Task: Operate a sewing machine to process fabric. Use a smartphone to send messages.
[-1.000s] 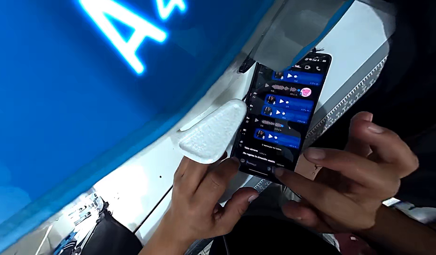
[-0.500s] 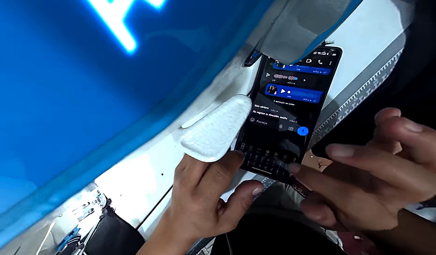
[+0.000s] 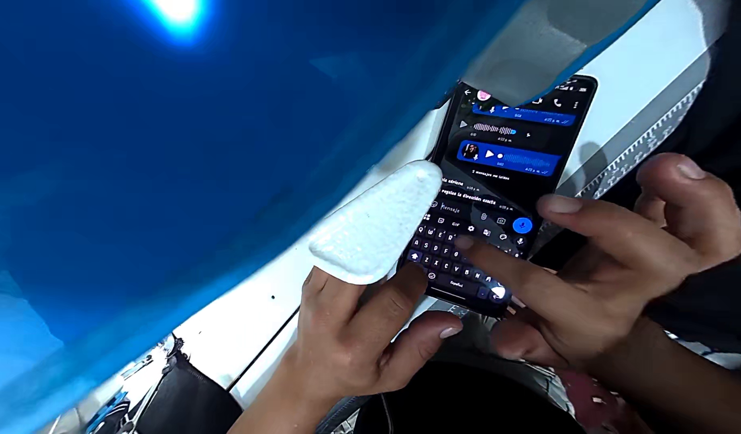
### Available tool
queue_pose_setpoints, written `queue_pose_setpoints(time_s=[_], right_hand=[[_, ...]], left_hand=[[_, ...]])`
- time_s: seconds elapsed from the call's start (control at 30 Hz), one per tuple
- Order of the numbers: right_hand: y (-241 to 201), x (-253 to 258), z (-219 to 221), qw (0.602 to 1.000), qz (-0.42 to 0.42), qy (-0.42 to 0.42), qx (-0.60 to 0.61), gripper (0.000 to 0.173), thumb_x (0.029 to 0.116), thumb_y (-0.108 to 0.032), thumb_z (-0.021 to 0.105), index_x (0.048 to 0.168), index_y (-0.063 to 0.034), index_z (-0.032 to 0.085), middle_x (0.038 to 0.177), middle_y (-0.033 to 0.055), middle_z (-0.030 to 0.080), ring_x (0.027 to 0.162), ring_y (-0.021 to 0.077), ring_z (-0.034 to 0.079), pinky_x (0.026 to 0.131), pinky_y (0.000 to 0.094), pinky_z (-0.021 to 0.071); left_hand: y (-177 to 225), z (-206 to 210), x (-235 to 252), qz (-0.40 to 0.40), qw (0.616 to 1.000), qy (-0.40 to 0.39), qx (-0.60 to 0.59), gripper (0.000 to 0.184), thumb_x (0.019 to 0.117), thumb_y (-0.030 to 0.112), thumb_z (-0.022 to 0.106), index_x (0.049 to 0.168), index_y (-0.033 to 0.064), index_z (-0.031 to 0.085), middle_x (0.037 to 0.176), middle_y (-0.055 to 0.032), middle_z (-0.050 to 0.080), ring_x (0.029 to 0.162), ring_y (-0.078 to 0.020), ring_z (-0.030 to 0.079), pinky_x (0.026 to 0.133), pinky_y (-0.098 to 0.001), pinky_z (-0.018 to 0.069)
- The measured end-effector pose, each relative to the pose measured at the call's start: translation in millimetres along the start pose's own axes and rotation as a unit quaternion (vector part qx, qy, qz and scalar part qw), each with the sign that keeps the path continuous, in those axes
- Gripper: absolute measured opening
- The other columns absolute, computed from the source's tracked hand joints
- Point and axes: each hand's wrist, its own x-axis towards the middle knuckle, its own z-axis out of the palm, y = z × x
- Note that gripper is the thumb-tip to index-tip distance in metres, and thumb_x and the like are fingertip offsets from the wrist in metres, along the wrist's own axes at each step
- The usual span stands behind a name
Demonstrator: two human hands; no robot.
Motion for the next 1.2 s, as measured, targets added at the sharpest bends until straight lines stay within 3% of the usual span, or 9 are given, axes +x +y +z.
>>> queue_pose_setpoints(time_s=[0.07, 0.17, 0.3, 0.53, 0.67, 0.77, 0.87, 1.07, 1.2], right_hand=[[0.3, -0.1, 0.6, 1.000, 0.001, -0.003, 0.016, 0.068, 0.0978, -0.075, 0.029, 0.115, -0.0231, 0.068, 0.156, -0.0009, 0.037, 0.157, 0.0232, 0.008, 0.127, 0.0561, -0.0037], [-2.9, -4.1, -2.8, 0.998, -0.022, 0.020, 0.047, 0.058, 0.1001, -0.070, 0.032, 0.109, -0.0263, 0.068, 0.153, -0.0098, 0.039, 0.157, 0.0173, 0.008, 0.129, 0.0543, -0.0028], [-4.6, -6.5, 0.8, 0.998, -0.035, 0.018, 0.041, 0.057, 0.1004, -0.070, 0.033, 0.103, -0.0257, 0.068, 0.149, -0.0096, 0.044, 0.156, 0.0163, 0.010, 0.127, 0.0556, -0.0054], [-6.3, -12.6, 2.3, 0.996, -0.043, 0.026, 0.067, 0.053, 0.1014, -0.067, 0.035, 0.105, -0.0252, 0.068, 0.145, -0.0097, 0.048, 0.155, 0.0152, 0.016, 0.127, 0.0540, -0.0017], [-4.7, -15.4, -6.3, 0.992, -0.047, 0.046, 0.112, 0.042, 0.1035, -0.054, 0.045, 0.113, -0.0208, 0.069, 0.144, -0.0117, 0.050, 0.153, 0.0129, 0.024, 0.130, 0.0506, 0.0056], [-1.3, -17.2, -7.7, 0.990, -0.046, 0.050, 0.126, 0.035, 0.1039, -0.047, 0.050, 0.110, -0.0183, 0.069, 0.145, -0.0100, 0.048, 0.151, 0.0138, 0.029, 0.129, 0.0523, 0.0156], [-6.0, -16.3, -4.2, 0.992, -0.034, 0.061, 0.109, 0.036, 0.1050, -0.047, 0.047, 0.104, -0.0181, 0.068, 0.145, -0.0069, 0.046, 0.150, 0.0160, 0.030, 0.127, 0.0516, 0.0241], [-9.3, -18.0, -0.7, 0.991, -0.032, 0.065, 0.113, 0.036, 0.1053, -0.047, 0.046, 0.103, -0.0186, 0.068, 0.142, -0.0063, 0.047, 0.151, 0.0169, 0.029, 0.127, 0.0514, 0.0255], [-9.7, -16.3, 2.2, 0.991, -0.044, 0.063, 0.108, 0.035, 0.1041, -0.047, 0.050, 0.100, -0.0171, 0.068, 0.137, -0.0038, 0.049, 0.149, 0.0172, 0.031, 0.127, 0.0494, 0.0234]], left_hand=[[-0.1, 0.3, -0.1, 0.000, 1.000, 0.001, -0.001, 0.034, 0.1019, 0.043, 0.060, 0.098, 0.0103, 0.069, 0.113, -0.0023, 0.059, 0.117, -0.0092, 0.055, 0.100, -0.0240, 0.0465], [0.0, -0.3, -0.3, -0.001, 1.000, 0.000, 0.002, 0.033, 0.1020, 0.042, 0.060, 0.098, 0.0106, 0.069, 0.113, -0.0023, 0.059, 0.117, -0.0096, 0.055, 0.100, -0.0241, 0.0462], [0.0, -0.7, -0.1, -0.001, 1.000, 0.003, -0.002, 0.033, 0.1020, 0.042, 0.060, 0.095, 0.0104, 0.069, 0.112, -0.0027, 0.060, 0.118, -0.0103, 0.056, 0.101, -0.0256, 0.0469], [0.0, -0.5, -0.7, 0.002, 1.000, 0.012, 0.000, 0.033, 0.1020, 0.040, 0.060, 0.091, 0.0102, 0.070, 0.112, -0.0021, 0.061, 0.118, -0.0099, 0.057, 0.101, -0.0251, 0.0480], [-0.5, 0.0, -0.6, 0.002, 1.000, 0.009, 0.010, 0.035, 0.1022, 0.041, 0.060, 0.090, 0.0096, 0.072, 0.108, -0.0026, 0.062, 0.113, -0.0098, 0.057, 0.097, -0.0242, 0.0476], [0.5, -0.7, 4.0, -0.007, 1.000, 0.001, 0.010, 0.039, 0.1024, 0.046, 0.057, 0.098, 0.0100, 0.070, 0.108, -0.0012, 0.059, 0.111, -0.0069, 0.056, 0.096, -0.0214, 0.0457], [2.0, 1.6, 9.5, -0.013, 1.000, -0.018, 0.019, 0.047, 0.1030, 0.050, 0.053, 0.109, 0.0075, 0.070, 0.112, -0.0035, 0.055, 0.110, -0.0071, 0.053, 0.096, -0.0209, 0.0441], [0.7, 5.3, 12.1, -0.012, 0.998, -0.032, 0.058, 0.057, 0.1049, 0.054, 0.044, 0.116, 0.0051, 0.071, 0.110, -0.0062, 0.053, 0.107, -0.0108, 0.051, 0.096, -0.0232, 0.0402], [2.3, 4.8, 12.4, 0.002, 0.996, -0.048, 0.069, 0.062, 0.1044, 0.061, 0.037, 0.119, 0.0101, 0.068, 0.117, -0.0060, 0.050, 0.117, -0.0115, 0.047, 0.103, -0.0261, 0.0365]])
